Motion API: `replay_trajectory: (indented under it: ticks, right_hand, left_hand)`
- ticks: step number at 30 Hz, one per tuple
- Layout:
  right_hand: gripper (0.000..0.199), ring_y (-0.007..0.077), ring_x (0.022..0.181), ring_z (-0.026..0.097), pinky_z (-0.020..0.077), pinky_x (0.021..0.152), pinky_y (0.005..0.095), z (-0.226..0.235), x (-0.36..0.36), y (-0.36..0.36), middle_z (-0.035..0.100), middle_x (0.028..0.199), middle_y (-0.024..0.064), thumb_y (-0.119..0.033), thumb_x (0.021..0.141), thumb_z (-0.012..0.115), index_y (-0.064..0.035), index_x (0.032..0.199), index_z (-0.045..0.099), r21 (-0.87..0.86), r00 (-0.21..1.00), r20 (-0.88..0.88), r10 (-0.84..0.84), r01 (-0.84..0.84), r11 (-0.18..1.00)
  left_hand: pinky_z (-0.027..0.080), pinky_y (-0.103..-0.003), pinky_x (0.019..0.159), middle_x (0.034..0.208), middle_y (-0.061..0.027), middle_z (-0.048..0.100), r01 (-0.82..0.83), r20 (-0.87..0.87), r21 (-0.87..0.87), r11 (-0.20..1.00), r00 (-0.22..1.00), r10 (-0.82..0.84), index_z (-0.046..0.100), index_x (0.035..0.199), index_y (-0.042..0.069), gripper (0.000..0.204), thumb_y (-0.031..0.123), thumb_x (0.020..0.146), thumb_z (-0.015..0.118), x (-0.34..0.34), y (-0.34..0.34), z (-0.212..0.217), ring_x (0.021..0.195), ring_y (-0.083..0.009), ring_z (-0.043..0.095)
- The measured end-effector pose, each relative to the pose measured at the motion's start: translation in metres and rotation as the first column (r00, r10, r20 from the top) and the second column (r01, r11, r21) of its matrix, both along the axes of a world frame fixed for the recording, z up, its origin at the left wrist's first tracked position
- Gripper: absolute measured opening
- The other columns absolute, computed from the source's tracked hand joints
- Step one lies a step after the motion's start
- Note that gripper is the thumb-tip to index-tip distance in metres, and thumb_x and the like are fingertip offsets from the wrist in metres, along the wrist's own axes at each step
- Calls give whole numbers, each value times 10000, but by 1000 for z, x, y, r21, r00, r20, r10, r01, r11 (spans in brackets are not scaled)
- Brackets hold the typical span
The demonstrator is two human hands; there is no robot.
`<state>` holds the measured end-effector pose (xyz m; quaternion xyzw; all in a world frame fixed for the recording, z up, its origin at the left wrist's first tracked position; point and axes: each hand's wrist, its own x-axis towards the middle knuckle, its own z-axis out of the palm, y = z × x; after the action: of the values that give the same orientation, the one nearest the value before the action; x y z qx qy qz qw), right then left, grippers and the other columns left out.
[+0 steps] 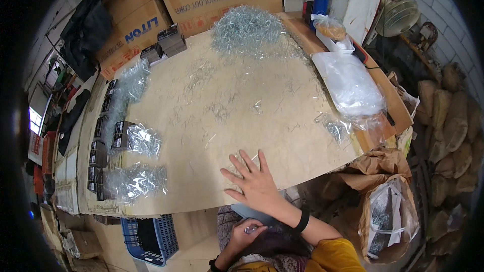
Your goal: Sorting small electronic components on a workbench and placing them into clear plastic bags.
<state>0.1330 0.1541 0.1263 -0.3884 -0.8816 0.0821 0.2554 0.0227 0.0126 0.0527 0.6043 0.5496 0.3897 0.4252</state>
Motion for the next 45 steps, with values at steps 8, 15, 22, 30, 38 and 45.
replay_trajectory:
  ticks: [8, 15, 22, 30, 38, 45]
  right_hand:
    - [462, 317, 1237, 458, 332, 1041, 494, -10, 31, -59, 483, 1361, 94, -347, 807, 646, -187, 1234, 575, -54, 995, -102, 2, -8, 999]
    - [469, 403, 1290, 380, 275, 1106, 465, 2, 67, 29, 464, 1347, 215, 52, 780, 444, 33, 1242, 516, -111, 953, -219, -210, 190, 976]
    - [493, 372, 1339, 327, 255, 1124, 432, -23, 89, 133, 436, 1389, 195, 66, 780, 484, 35, 1272, 492, -33, 957, -148, -249, 247, 969]
    - [586, 327, 1327, 370, 293, 1110, 439, -1, 63, 33, 450, 1385, 169, 137, 724, 490, -31, 1284, 515, -191, 971, -140, 196, -221, 956]
    - [523, 280, 1281, 443, 351, 1087, 426, -1, 49, -18, 537, 1300, 134, 107, 679, 522, -10, 1185, 586, -210, 959, -199, 200, -242, 947]
    - [436, 339, 1070, 580, 458, 926, 450, -35, 80, -63, 618, 1119, 146, 91, 629, 509, 0, 1032, 649, -87, 831, -534, 157, -239, 967]
  left_hand:
    - [517, -293, 611, 779, -87, 672, -20, 3, 61, 998, 1000, 19, 674, 833, 41, 155, 94, 733, 779, -3, -9, -10, 651, -185, 642]
    - [515, -282, 629, 789, -77, 674, 10, 19, -54, 998, 1000, -9, 681, 825, 48, 119, 87, 746, 761, -6, -4, -9, 685, -199, 648]
    - [514, -290, 633, 784, -89, 666, 72, -19, -43, 996, 997, -73, 676, 818, 38, 112, 82, 750, 754, -2, 3, -2, 689, -214, 645]
    - [514, -326, 669, 827, -87, 672, 97, -65, -13, 995, 993, -97, 676, 814, 52, 116, 95, 738, 752, -6, 3, -6, 727, -251, 629]
    - [508, -309, 670, 803, -88, 677, 75, -47, -74, 994, 996, -78, 684, 816, 37, 101, 53, 733, 740, -3, 4, 11, 728, -226, 643]
    - [514, -317, 664, 802, -104, 672, 69, 11, -90, 994, 998, -68, 681, 823, 37, 98, 57, 740, 728, -8, 2, 3, 714, -242, 645]
